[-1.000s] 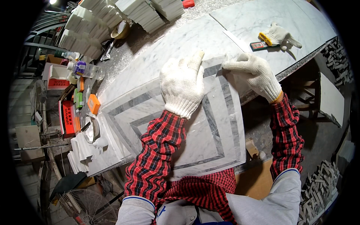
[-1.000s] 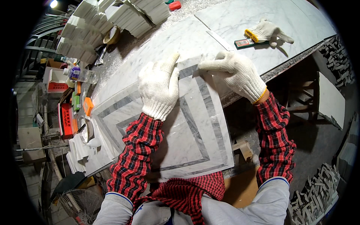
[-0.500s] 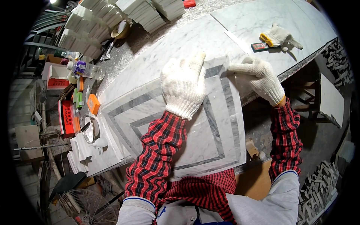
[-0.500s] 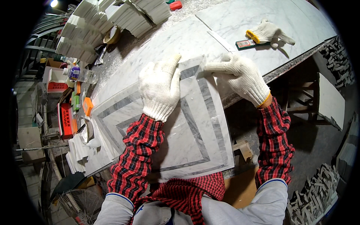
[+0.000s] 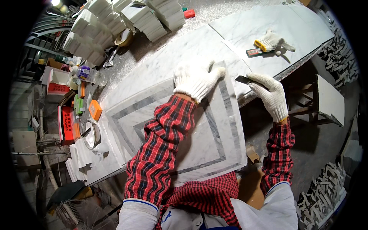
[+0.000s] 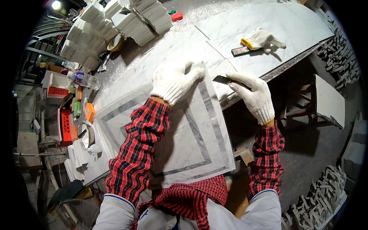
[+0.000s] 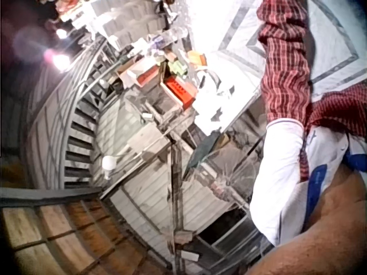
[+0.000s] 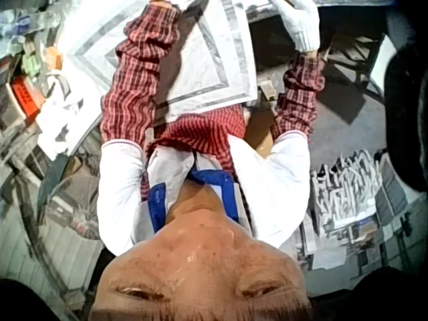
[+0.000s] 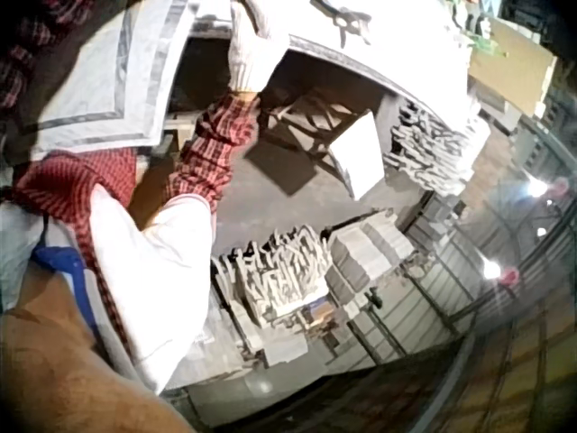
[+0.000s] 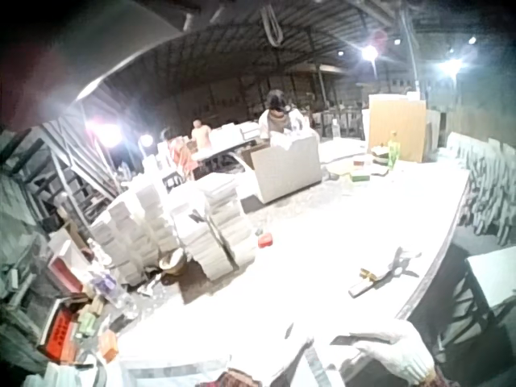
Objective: The person applies a transparent protective film to a square marble-patterned tile. They use a metal scraper to smooth the film and remove air bubbles, then use a utility knife to trim the excess film along the edges. Finally, they apply a liquid from a squeeze bottle to the surface.
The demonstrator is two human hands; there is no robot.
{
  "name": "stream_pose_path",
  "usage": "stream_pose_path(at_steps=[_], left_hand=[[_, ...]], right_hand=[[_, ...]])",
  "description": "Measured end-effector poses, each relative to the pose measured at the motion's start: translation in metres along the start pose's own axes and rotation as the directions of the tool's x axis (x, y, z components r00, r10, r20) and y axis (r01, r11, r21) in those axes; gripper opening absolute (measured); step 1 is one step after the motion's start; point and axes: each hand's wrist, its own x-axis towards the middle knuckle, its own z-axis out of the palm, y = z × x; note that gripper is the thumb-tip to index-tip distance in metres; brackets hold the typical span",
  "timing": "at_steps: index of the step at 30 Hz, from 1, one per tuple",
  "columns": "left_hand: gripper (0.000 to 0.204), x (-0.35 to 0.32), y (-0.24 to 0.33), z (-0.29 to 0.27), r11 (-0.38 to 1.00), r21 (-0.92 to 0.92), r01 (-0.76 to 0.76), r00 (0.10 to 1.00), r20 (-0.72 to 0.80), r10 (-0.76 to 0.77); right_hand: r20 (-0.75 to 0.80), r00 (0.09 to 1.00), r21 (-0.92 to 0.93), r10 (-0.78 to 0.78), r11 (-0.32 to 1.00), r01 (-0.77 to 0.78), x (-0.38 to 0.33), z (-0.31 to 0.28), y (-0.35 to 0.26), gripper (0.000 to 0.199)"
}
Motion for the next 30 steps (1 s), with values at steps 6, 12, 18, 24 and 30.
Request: stream_pose_path(at_steps=[6,12,18,24,30], left_hand=[[0.035,0.002,-0.021,-0.009,0.983,-0.051,0.177,0.983,-0.038,-0.179],[0.021,-0.064,-0.098,-0.033,0.971,0.130,-0.199,0.846,-0.478,0.237],[0.033,-0.202,-0.151,-0.046,0.975,0.222,0.032,0.842,-0.531,0.093],[0.050,-0.304,-0.171,-0.015,0.977,0.159,0.143,0.899,-0.435,-0.061],[0.052,-0.312,-0.173,0.013,0.989,0.022,0.144,0.855,-0.506,-0.113]], right_hand=[[-0.184,0.888,0.437,0.422,0.844,-0.310,-0.053,0.025,-0.037,0.031],[-0.178,0.821,0.484,0.542,0.775,-0.406,-0.101,0.055,-0.044,0.030],[-0.201,0.854,0.438,0.480,0.824,-0.360,-0.108,0.080,-0.050,0.032],[-0.218,0.902,0.288,0.372,0.908,-0.305,-0.091,0.091,-0.042,0.038],[-0.221,0.928,0.261,0.300,0.935,-0.240,-0.062,0.099,-0.045,0.038]])
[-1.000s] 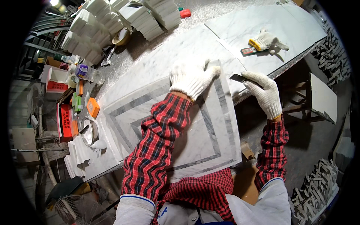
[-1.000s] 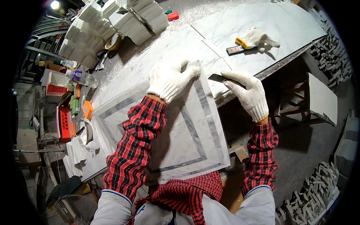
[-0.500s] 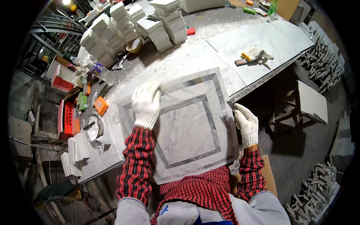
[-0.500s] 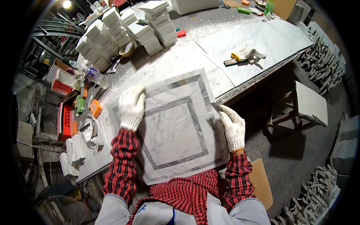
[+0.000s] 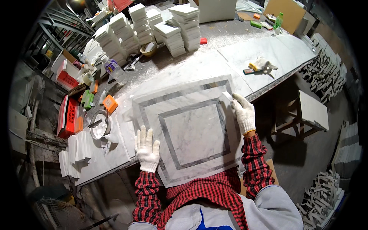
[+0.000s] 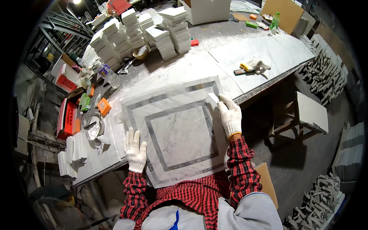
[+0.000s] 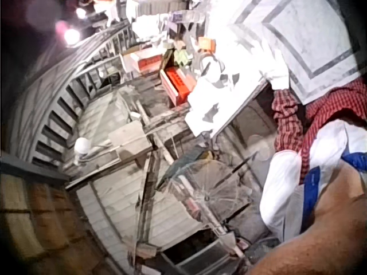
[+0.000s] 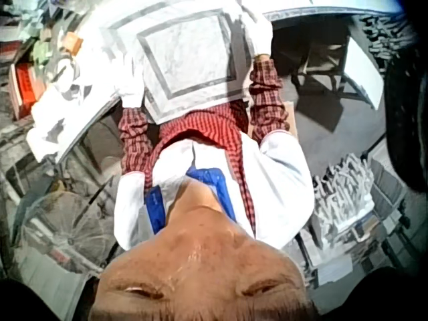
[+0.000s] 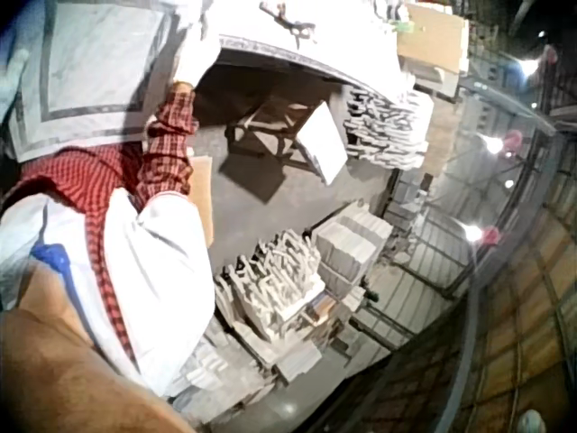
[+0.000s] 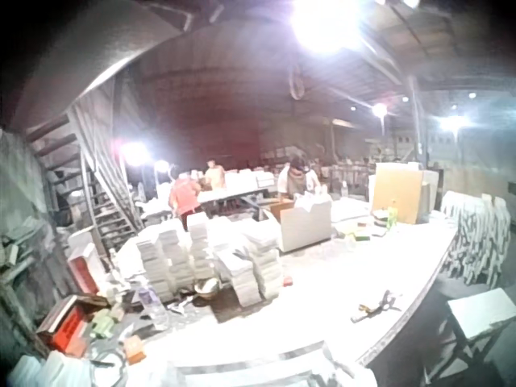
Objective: The person applies a transparent protective film to a square marble-patterned tile. They use a metal scraper to smooth the film and remove air bubbles, then use a utility knife to trim the excess film along the edges. Finally, they apply a liquid from a squeeze bottle to the surface.
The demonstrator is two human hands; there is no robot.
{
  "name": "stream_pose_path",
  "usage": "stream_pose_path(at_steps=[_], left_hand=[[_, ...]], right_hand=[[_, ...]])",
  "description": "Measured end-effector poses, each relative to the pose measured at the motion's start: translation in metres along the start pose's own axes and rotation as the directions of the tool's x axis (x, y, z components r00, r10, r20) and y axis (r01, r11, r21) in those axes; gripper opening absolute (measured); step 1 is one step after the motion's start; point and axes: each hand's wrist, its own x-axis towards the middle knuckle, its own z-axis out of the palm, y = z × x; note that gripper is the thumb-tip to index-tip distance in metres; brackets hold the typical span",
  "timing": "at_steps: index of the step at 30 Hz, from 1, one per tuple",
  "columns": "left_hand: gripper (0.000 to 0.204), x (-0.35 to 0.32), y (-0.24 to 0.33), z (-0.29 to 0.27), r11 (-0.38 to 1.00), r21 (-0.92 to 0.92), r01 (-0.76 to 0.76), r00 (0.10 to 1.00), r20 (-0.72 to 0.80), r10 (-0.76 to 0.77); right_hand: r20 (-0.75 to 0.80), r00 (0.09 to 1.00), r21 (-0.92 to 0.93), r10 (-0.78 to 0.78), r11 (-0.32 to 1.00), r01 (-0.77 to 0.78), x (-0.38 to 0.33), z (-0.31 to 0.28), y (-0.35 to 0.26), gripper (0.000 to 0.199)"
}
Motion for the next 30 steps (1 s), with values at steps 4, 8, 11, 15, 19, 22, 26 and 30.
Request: stream_pose_path(at_steps=[4,8,11,15,19,22,26,30], left_hand=[[0.051,-0.005,-0.008,0.003,0.994,0.105,-0.029,0.996,-0.083,0.038],[0.054,-0.011,-0.011,0.000,0.975,0.220,0.032,0.998,-0.058,-0.019],[0.056,-0.011,-0.008,0.018,0.964,0.250,0.092,0.995,-0.053,-0.082],[0.048,-0.009,-0.012,0.001,0.998,-0.056,0.040,0.987,-0.154,-0.048],[0.043,-0.011,-0.006,-0.002,0.984,-0.134,0.120,0.975,-0.170,-0.142],[0.039,-0.012,-0.007,0.003,0.975,-0.195,0.104,0.978,-0.158,-0.136],[0.034,-0.007,-0.006,0.004,0.962,-0.265,0.066,0.975,-0.187,-0.118],[0.036,-0.011,-0.012,0.000,0.958,-0.287,0.023,0.972,-0.219,-0.089]], right_hand=[[0.109,0.994,-0.086,0.007,0.996,0.002,-0.008,0.039,-0.041,0.035],[0.321,0.945,-0.059,-0.059,0.995,0.082,-0.023,0.097,-0.076,0.035],[0.503,0.861,-0.055,-0.071,0.992,0.114,-0.031,0.147,-0.099,0.036],[0.748,0.647,-0.066,-0.151,0.952,0.299,-0.046,0.244,-0.129,0.035],[0.872,0.435,-0.020,-0.224,0.872,0.489,-0.076,0.335,-0.159,0.035],[0.890,0.324,0.034,-0.321,0.756,0.654,-0.076,0.401,-0.135,0.032],[0.904,0.360,-0.071,-0.228,0.753,0.654,-0.066,0.455,-0.097,0.026],[0.921,0.340,-0.098,-0.190,0.733,0.673,-0.074,0.486,-0.084,0.025]])
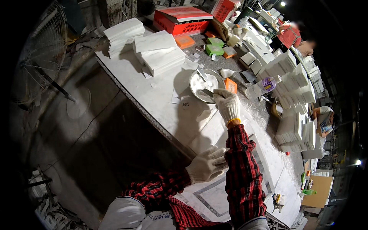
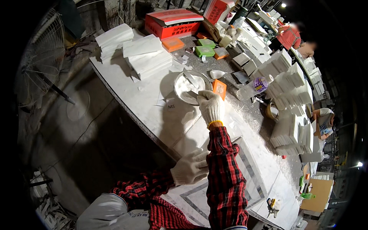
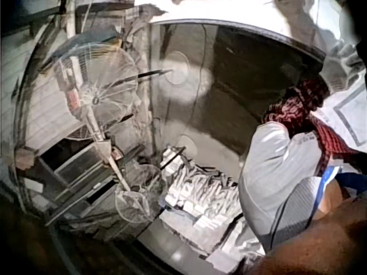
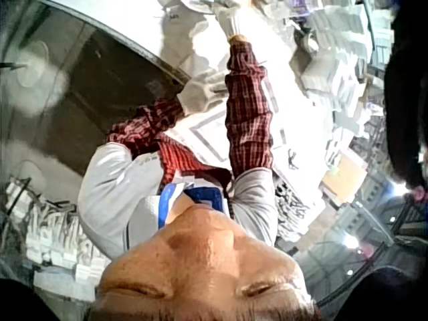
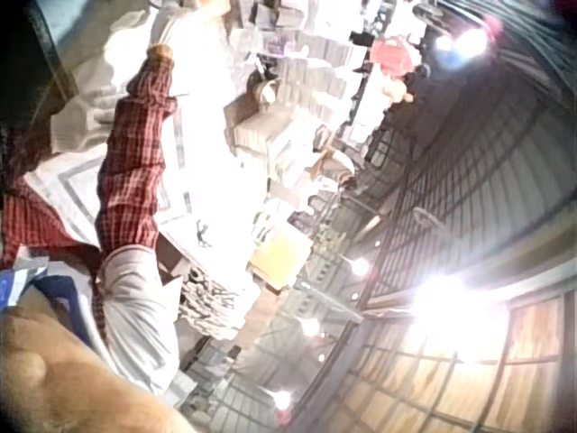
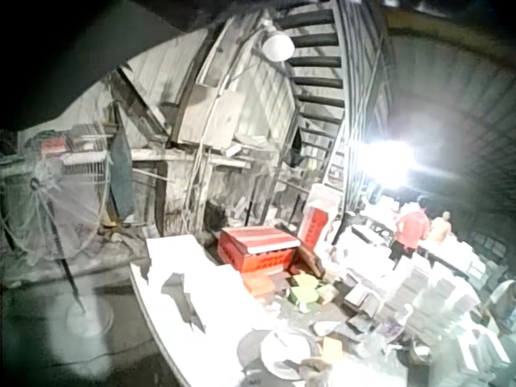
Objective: The person applies a transparent protective film to a square marble-patterned tile. They use a metal scraper to smooth the film and remove air bubbles, then use a utility knife to trim the excess film along the edges. Finally, they apply a liquid from a squeeze bottle to the surface.
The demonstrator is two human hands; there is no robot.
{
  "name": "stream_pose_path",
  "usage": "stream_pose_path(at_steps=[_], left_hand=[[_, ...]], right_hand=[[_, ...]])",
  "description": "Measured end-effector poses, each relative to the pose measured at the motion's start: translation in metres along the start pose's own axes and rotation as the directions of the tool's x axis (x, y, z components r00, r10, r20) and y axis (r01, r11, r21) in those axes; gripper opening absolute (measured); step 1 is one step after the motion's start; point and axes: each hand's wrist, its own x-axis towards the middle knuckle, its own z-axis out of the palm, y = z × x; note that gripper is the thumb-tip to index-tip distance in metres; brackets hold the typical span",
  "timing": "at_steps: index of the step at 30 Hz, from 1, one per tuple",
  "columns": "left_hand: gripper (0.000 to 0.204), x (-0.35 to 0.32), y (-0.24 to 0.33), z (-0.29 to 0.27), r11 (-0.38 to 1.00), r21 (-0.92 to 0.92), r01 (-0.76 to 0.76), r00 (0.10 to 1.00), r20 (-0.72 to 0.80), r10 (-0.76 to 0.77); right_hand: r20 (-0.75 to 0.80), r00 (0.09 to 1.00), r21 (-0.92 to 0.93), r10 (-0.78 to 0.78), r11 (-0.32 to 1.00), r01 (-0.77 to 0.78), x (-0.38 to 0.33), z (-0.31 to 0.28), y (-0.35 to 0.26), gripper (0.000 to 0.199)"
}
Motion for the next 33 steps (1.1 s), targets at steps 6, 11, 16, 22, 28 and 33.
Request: stream_pose_path(at_steps=[6,11,16,22,28,33], left_hand=[[0.044,-0.001,0.000,-0.004,0.996,-0.057,0.065,0.998,0.025,-0.064],[0.045,-0.001,-0.001,0.002,0.993,-0.093,0.067,0.997,0.043,-0.063],[0.042,-0.001,-0.004,0.009,0.997,-0.062,0.043,0.996,-0.074,-0.048],[0.040,0.004,0.001,0.009,0.921,-0.359,0.149,0.977,-0.090,-0.193],[0.046,0.006,0.001,-0.004,0.997,-0.071,0.024,0.997,-0.076,-0.029],[0.050,0.006,0.003,-0.007,0.998,-0.065,0.022,0.999,-0.035,-0.025]], right_hand=[[0.045,0.999,-0.015,0.019,1.000,-0.018,0.010,0.019,-0.009,0.025],[0.073,0.997,0.108,0.031,0.993,-0.039,0.011,0.016,-0.008,0.024],[0.158,0.985,0.252,0.069,0.962,-0.107,0.014,0.016,-0.018,0.024],[0.150,0.989,0.130,0.007,0.991,-0.027,0.022,0.020,-0.010,0.024],[0.248,0.965,0.351,0.081,0.921,-0.167,0.015,0.010,-0.024,0.024],[0.311,0.942,0.603,0.124,0.741,-0.296,0.009,0.001,-0.018,0.021]])
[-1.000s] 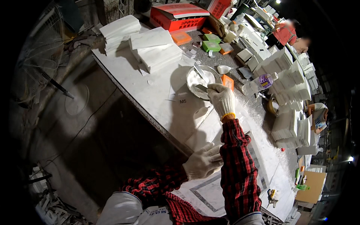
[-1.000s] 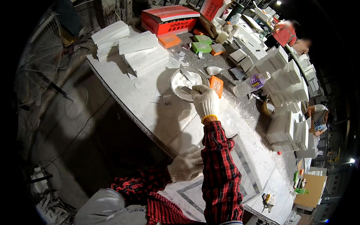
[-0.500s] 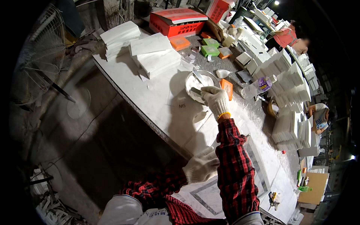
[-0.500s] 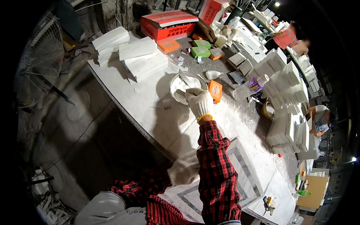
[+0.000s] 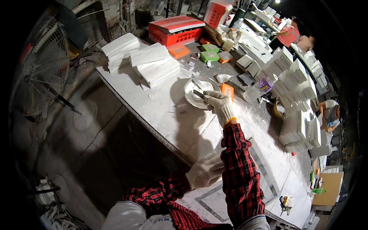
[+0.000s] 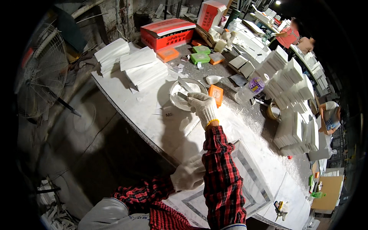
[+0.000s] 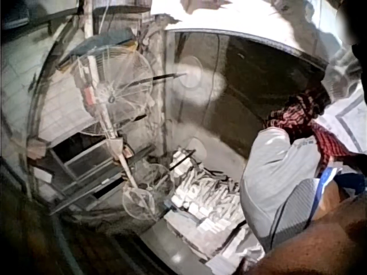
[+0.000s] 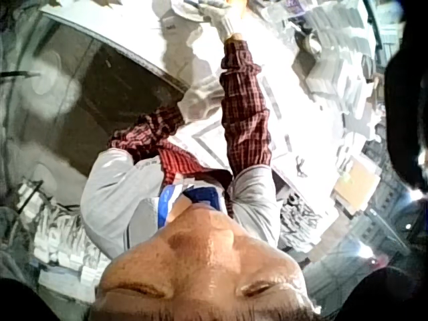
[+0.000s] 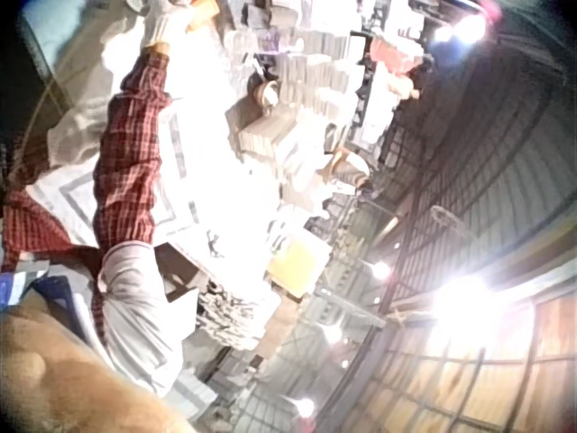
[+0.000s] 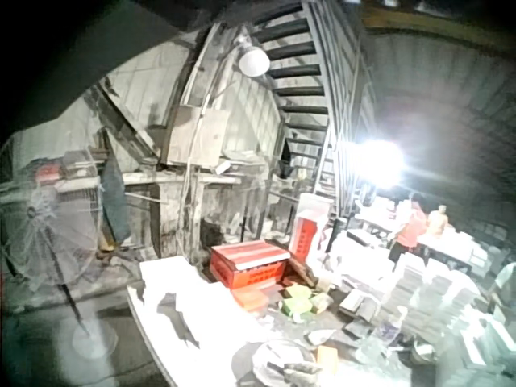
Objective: The person applies a transparent protective film to a square marble-patterned tile. They use a metal scraper to smooth the film and remove air bubbles, then use a utility knife to trim the excess film along the edges. Finally, they apply a liquid from a squeeze bottle to the surface.
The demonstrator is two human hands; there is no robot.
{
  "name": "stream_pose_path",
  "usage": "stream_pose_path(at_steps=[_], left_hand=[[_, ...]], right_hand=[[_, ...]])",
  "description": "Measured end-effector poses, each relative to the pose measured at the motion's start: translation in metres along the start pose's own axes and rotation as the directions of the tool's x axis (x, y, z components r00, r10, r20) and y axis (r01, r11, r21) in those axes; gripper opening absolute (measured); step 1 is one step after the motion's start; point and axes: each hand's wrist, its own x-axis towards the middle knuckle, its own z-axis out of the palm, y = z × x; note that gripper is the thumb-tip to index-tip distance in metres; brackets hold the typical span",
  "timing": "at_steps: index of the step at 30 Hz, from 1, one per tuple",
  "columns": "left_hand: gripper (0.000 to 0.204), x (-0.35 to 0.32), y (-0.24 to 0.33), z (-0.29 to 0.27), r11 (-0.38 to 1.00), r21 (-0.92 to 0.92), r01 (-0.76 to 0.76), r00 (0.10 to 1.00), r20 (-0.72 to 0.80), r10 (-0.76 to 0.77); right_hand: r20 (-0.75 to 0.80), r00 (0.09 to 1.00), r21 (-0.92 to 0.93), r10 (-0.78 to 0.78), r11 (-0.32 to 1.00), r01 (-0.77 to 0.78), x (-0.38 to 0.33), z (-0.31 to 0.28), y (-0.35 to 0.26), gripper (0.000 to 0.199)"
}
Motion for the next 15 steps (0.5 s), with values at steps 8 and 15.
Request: stream_pose_path(at_steps=[8,15], left_hand=[[0.047,0.001,0.002,0.017,0.983,0.069,0.168,0.980,0.092,-0.174],[0.038,0.035,0.016,0.027,0.912,0.411,-0.002,0.997,0.075,-0.032]], right_hand=[[-0.151,0.986,0.124,-0.067,0.989,0.086,-0.073,-0.044,-0.018,0.025],[-0.416,0.908,0.123,-0.058,0.985,0.120,-0.232,-0.120,-0.016,0.029]])
